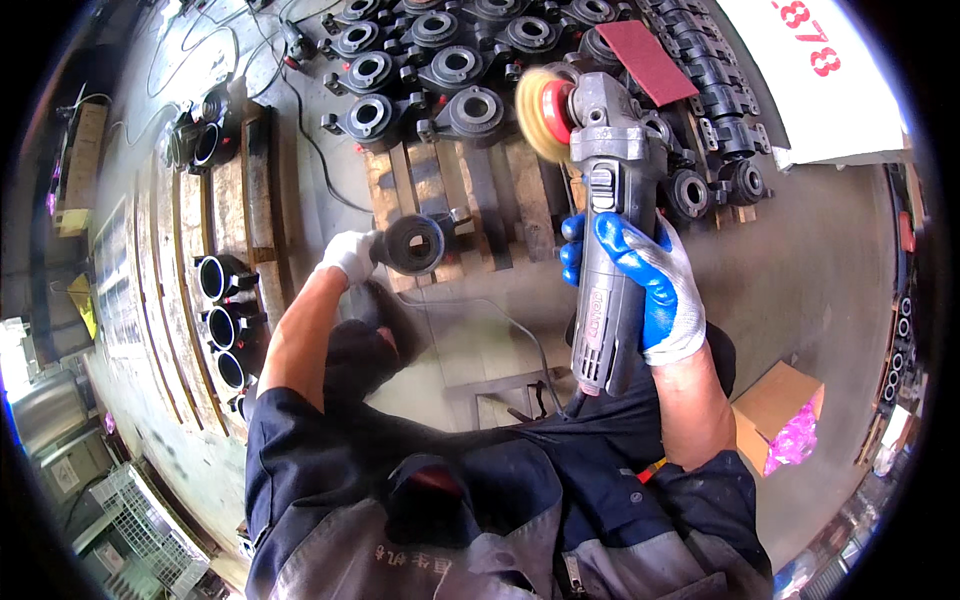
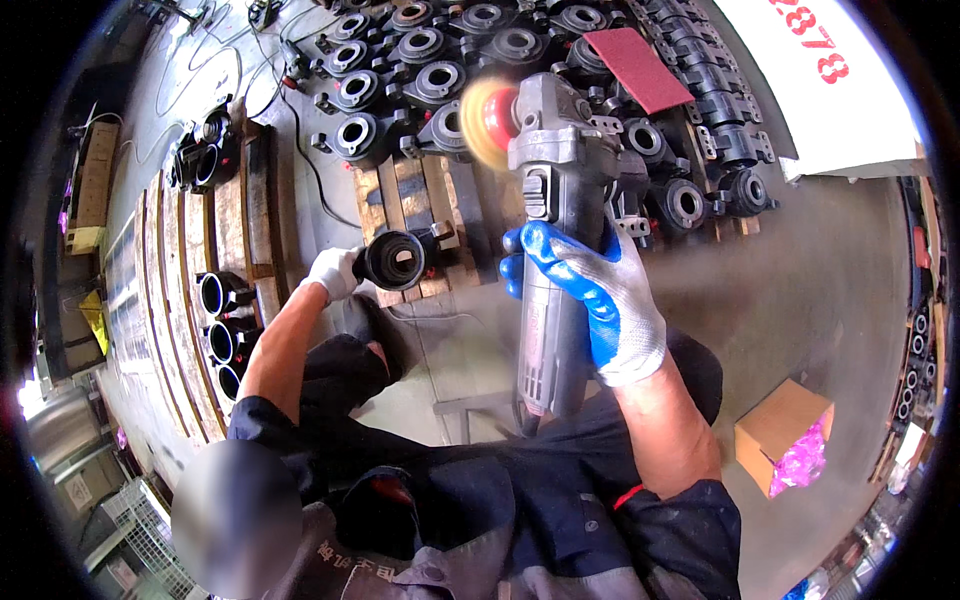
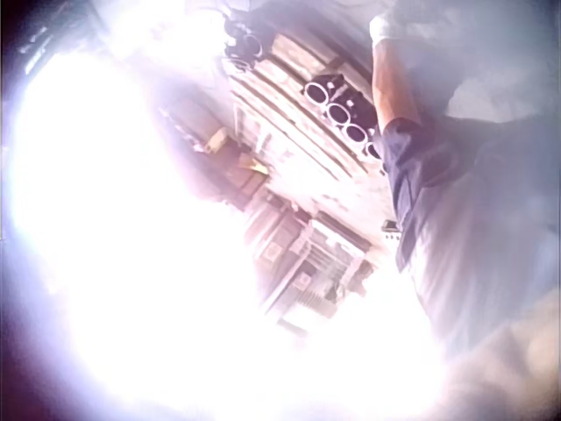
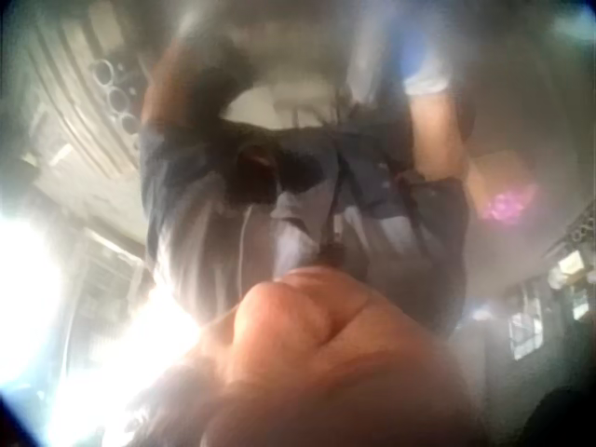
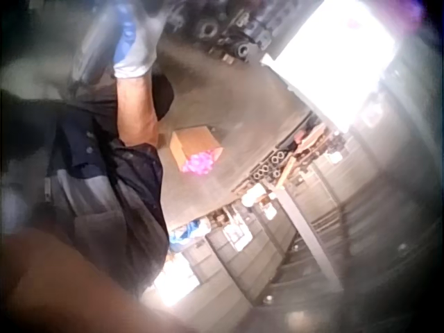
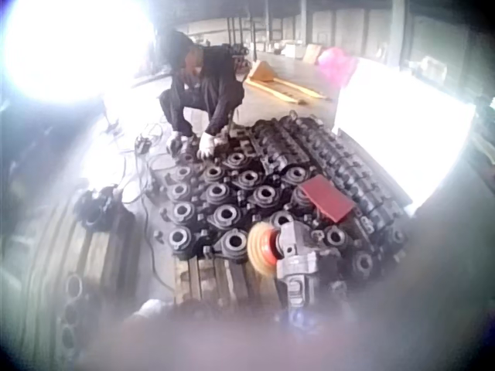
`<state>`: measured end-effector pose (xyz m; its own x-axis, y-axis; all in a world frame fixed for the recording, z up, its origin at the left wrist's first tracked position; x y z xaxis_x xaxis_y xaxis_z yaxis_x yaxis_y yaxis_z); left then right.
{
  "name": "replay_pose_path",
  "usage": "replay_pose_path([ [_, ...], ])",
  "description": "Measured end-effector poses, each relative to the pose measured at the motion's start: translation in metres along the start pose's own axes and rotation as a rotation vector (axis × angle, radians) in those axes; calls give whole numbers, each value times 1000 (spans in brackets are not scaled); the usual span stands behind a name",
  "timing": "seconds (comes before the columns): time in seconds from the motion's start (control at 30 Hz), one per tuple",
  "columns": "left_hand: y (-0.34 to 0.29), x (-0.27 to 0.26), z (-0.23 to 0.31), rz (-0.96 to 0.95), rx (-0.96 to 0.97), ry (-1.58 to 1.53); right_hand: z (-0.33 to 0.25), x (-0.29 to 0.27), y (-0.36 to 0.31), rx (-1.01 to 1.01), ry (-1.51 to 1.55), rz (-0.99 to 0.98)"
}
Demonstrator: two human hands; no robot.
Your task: The person uses a grinder to smooth the edges and surfaces of circular metal parts on a wooden pallet, picking up each part by hand to work on different sides before placing it back down.
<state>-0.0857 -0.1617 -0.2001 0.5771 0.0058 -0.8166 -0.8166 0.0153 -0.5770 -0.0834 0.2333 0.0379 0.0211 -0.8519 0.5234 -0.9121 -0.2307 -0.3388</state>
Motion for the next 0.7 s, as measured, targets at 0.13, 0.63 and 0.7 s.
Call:
replay_pose_path([
  [0.13, 2, 20, -13, 51, -35, -111, 2, 0, 0, 7, -19, -12],
  [0.63, -109, -99, 49, 25, 40, -92, 11, 1, -6, 15, -51, -51],
  [0.7, -132, -122, 89, 17, 195, -394, 12, -4, -6, -2, -72, -56],
])
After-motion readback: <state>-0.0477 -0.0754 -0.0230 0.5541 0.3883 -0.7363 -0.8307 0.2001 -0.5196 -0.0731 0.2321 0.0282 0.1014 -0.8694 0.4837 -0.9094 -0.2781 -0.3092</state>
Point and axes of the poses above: each hand's wrist, its own y-axis towards the middle knuckle, its own x-axis out of the palm, z = x × y, the point moved 4 cm from there along y, towards the middle knuckle, and after that the axes turned 7 degrees about -x, right-handed, at the moved point
